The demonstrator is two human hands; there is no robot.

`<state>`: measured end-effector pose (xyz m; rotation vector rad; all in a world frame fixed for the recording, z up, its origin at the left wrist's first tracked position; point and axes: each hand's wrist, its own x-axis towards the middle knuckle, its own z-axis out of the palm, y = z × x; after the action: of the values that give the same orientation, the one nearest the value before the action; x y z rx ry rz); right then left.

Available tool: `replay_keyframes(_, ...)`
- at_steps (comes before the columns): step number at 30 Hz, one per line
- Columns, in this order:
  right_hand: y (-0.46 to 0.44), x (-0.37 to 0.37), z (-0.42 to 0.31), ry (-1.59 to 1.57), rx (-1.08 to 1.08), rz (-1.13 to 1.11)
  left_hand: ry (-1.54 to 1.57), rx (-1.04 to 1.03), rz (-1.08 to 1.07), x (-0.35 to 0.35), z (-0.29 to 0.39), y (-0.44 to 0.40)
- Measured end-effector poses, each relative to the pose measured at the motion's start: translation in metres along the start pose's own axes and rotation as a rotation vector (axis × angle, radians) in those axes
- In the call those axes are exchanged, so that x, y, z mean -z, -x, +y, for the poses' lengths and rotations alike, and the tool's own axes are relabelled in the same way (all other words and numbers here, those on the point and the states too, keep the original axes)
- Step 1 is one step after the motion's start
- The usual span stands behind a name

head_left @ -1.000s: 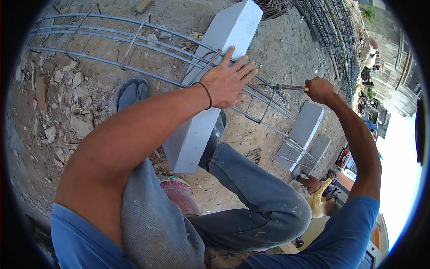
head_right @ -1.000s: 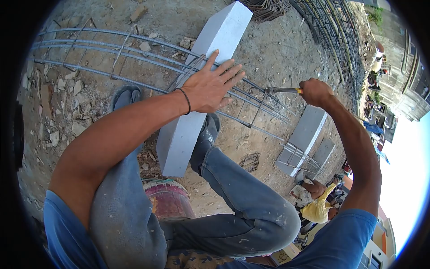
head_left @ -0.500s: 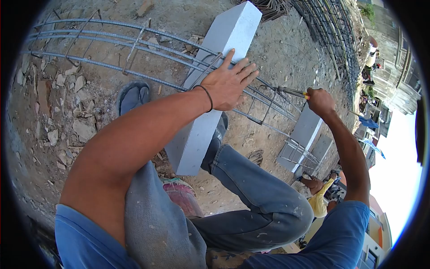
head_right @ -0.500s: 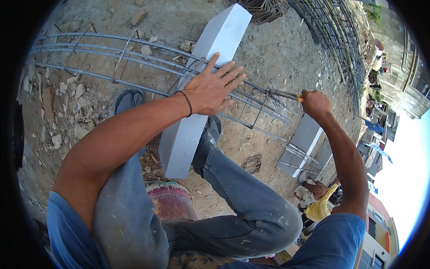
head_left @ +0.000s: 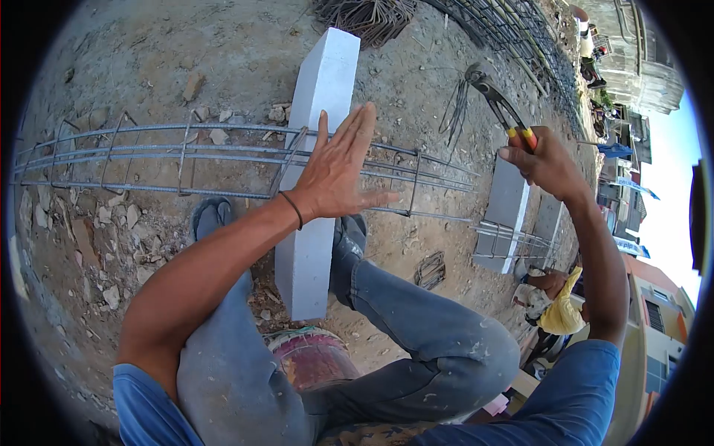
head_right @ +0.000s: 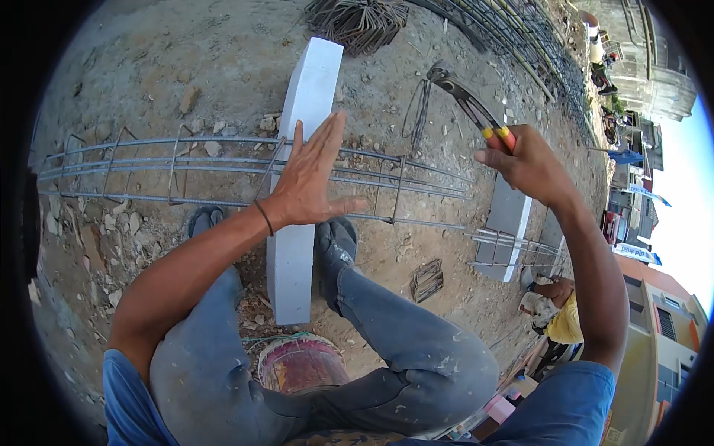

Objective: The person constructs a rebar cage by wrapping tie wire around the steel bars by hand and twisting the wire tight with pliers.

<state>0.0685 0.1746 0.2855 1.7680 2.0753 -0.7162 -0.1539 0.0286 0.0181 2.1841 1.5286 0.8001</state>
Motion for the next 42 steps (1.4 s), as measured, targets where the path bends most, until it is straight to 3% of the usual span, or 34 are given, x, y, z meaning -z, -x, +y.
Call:
replay_keyframes(2,0.018,-0.03,-0.02,-0.005,0.025,-0.165,0.862,0.148,0.194,0.021,0.029,-0.013)
replay_keyframes(3,0.023,-0.044,-0.028,-0.025,0.063,-0.221,1.083,0.166,0.196,0.024,0.04,-0.019)
replay_keyframes(4,0.022,-0.061,-0.025,-0.015,0.13,-0.234,1.086,0.16,0.183,0.029,0.046,-0.02)
replay_keyframes(6,0.018,-0.078,-0.022,-0.003,0.196,-0.248,1.535,0.387,-0.052,0.038,0.055,-0.018)
replay_keyframes(10,-0.001,-0.084,-0.002,0.093,0.152,-0.485,1.562,0.501,-0.009,0.024,0.05,-0.004)
replay_keyframes(13,0.009,-0.09,0.023,-0.605,-0.161,-0.965,1.301,0.391,-0.115,0.021,0.045,0.011)
replay_keyframes(14,0.019,-0.096,0.023,-0.603,-0.162,-0.966,1.168,0.339,-0.142,0.021,0.046,0.015)
replay_keyframes(16,0.042,-0.111,0.021,-1.13,-0.322,-1.14,1.034,0.291,-0.16,0.021,0.05,0.022)
replay_keyframes(20,0.057,-0.122,0.017,-1.044,-0.226,-1.067,0.95,0.309,-0.039,0.017,0.055,0.029)
replay_keyframes(22,0.058,-0.115,0.013,-1.175,-0.286,-1.022,0.639,0.373,-0.049,0.015,0.054,0.028)
replay_keyframes(26,0.052,-0.106,0.02,-1.458,-0.358,-1.19,0.772,0.418,0.204,0.019,0.038,0.014)
replay_keyframes(28,0.049,-0.102,0.023,-1.267,-0.152,-0.948,0.63,0.373,0.391,0.026,0.026,0.004)
replay_keyframes(29,0.042,-0.1,0.031,-1.214,-0.096,-0.858,0.471,0.388,0.325,0.036,0.017,0.001)
replay_keyframes(32,0.016,-0.083,0.059,-1.116,-0.156,-0.734,0.229,0.268,0.377,0.037,-0.015,-0.005)
replay_keyframes(36,-0.024,-0.047,0.061,-1.016,-0.253,-0.721,0.027,0.304,0.507,0.035,-0.056,-0.019)
replay_keyframes(38,-0.05,-0.035,0.064,-0.145,-0.104,-0.477,-0.104,0.363,0.441,0.043,-0.082,-0.023)
replay_keyframes(40,-0.09,-0.031,0.107,0.744,0.536,-0.09,-0.236,0.417,0.369,0.041,-0.107,-0.017)
replay_keyframes(41,-0.098,-0.03,0.102,0.747,0.54,-0.094,-0.288,0.457,0.311,0.034,-0.117,-0.01)
replay_keyframes(42,-0.106,-0.027,0.095,0.946,0.606,-0.029,-0.34,0.499,0.254,0.026,-0.127,-0.006)
